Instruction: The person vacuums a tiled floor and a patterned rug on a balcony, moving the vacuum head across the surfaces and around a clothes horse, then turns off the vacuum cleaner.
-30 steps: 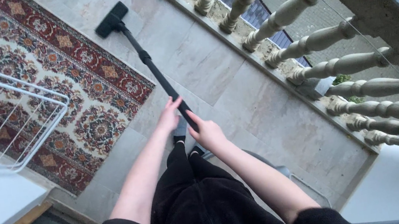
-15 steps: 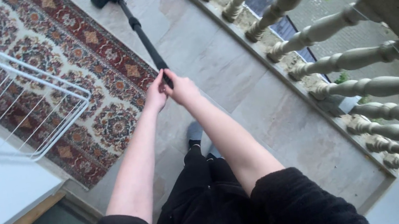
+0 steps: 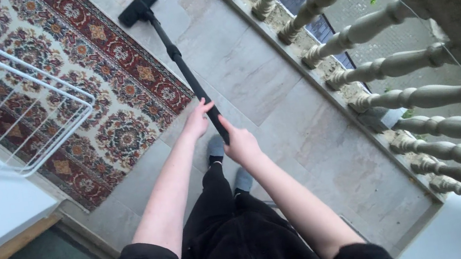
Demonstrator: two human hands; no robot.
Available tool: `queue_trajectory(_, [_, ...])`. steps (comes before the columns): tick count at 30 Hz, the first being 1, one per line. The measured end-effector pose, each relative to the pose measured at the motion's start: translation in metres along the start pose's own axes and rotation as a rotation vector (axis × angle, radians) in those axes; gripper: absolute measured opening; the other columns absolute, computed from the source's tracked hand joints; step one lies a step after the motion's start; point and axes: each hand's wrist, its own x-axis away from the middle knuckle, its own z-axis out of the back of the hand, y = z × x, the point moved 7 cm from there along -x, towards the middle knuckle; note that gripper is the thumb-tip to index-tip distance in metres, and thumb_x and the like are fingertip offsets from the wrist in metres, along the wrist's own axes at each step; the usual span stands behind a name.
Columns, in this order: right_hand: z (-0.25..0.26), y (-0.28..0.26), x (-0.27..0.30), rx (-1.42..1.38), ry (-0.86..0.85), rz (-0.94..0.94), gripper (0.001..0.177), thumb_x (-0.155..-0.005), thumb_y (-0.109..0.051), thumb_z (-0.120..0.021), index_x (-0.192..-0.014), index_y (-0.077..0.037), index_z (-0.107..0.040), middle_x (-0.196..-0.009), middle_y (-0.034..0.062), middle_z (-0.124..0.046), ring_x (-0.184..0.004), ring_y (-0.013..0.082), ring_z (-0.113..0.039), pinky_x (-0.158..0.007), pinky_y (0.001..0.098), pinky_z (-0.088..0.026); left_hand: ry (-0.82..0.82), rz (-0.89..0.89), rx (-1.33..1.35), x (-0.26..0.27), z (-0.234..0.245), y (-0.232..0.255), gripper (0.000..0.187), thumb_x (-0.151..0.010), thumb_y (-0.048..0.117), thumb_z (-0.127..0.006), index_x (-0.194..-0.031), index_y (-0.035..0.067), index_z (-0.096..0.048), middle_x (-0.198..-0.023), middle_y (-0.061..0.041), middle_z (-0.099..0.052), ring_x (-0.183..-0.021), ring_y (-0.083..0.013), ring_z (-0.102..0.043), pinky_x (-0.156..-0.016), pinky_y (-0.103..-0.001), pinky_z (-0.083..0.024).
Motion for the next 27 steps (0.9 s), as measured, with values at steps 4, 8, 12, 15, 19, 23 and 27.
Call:
queue_trajectory(4, [0.0,0.037,0.069,0.043,-0.025,-0.035,0.082,-0.086,-0.018,-0.065,-0.158,-0.039,-0.031,-0.108,0.0259,-0.073,-0.105,0.0461,-0.071,-0.093,0.053,-0.058,-0.011,-0.021,0.047,0.019,-0.067,-0.013,0.069,-0.094,-0.008,-0.046,-0.139,0.041,-0.064,-0.163,-0.007,-0.04,-0.145,-0.0374,-0.043,-0.121,-0.048,-0.038])
queue_trajectory(8, [-0.009,0.084,0.125,0.051,-0.064,-0.084,0.083,-0.086,-0.019,-0.063,-0.158,-0.041,-0.03,-0.108,0.025,-0.074,-0.107,0.0449,-0.071,-0.094,0.052,-0.058,-0.092,0.028,0.024,0.049,-0.13,0.001,0.052,-0.1,0.007,-0.049,-0.139,0.038,-0.065,-0.165,-0.003,-0.037,-0.146,-0.0337,-0.043,-0.121,-0.047,-0.038])
queue_trajectory(12, [-0.025,0.124,0.179,0.043,-0.07,-0.129,0.085,-0.085,-0.02,-0.064,-0.158,-0.045,-0.028,-0.106,0.0247,-0.074,-0.106,0.0449,-0.071,-0.093,0.0517,-0.058,-0.231,0.063,-0.065,0.087,-0.186,0.01,0.047,-0.104,0.017,-0.05,-0.145,0.037,-0.059,-0.17,0.0,-0.027,-0.148,-0.0339,-0.039,-0.123,-0.047,-0.035])
queue_trajectory(15, [-0.023,0.143,0.215,0.024,-0.076,-0.156,0.085,-0.086,-0.02,-0.065,-0.158,-0.045,-0.028,-0.108,0.0256,-0.074,-0.108,0.0451,-0.07,-0.094,0.0521,-0.058,-0.313,0.091,-0.141,0.087,-0.236,-0.002,0.044,-0.103,0.025,-0.054,-0.144,0.042,-0.058,-0.17,0.007,-0.025,-0.149,-0.0304,-0.039,-0.124,-0.048,-0.033])
queue_trajectory(19, [-0.025,0.173,0.251,0.02,-0.073,-0.175,0.085,-0.084,-0.019,-0.065,-0.157,-0.045,-0.03,-0.108,0.0266,-0.074,-0.108,0.0454,-0.07,-0.094,0.0535,-0.057,-0.379,0.024,-0.069,0.126,-0.258,0.033,0.047,-0.102,0.014,-0.053,-0.146,0.029,-0.059,-0.169,-0.007,-0.029,-0.149,-0.0399,-0.039,-0.124,-0.052,-0.034])
queue_trajectory(23, [-0.018,0.191,0.279,0.028,-0.063,-0.207,0.085,-0.081,-0.021,-0.065,-0.154,-0.05,-0.033,-0.105,0.0224,-0.076,-0.105,0.0431,-0.072,-0.093,0.0505,-0.058,-0.478,-0.097,-0.14,0.166,-0.267,0.066,0.076,-0.087,-0.015,-0.052,-0.153,0.024,-0.05,-0.173,-0.01,-0.018,-0.149,-0.0408,-0.037,-0.123,-0.045,-0.039])
queue_trajectory(27, [-0.02,0.19,0.3,-0.007,-0.074,-0.231,0.085,-0.081,-0.021,-0.066,-0.155,-0.049,-0.034,-0.103,0.0238,-0.076,-0.104,0.0439,-0.071,-0.092,0.0512,-0.059,-0.5,-0.091,-0.228,0.16,-0.301,0.056,0.074,-0.083,-0.003,-0.075,-0.145,0.034,-0.056,-0.173,-0.004,-0.012,-0.145,-0.0404,-0.043,-0.119,-0.042,-0.044])
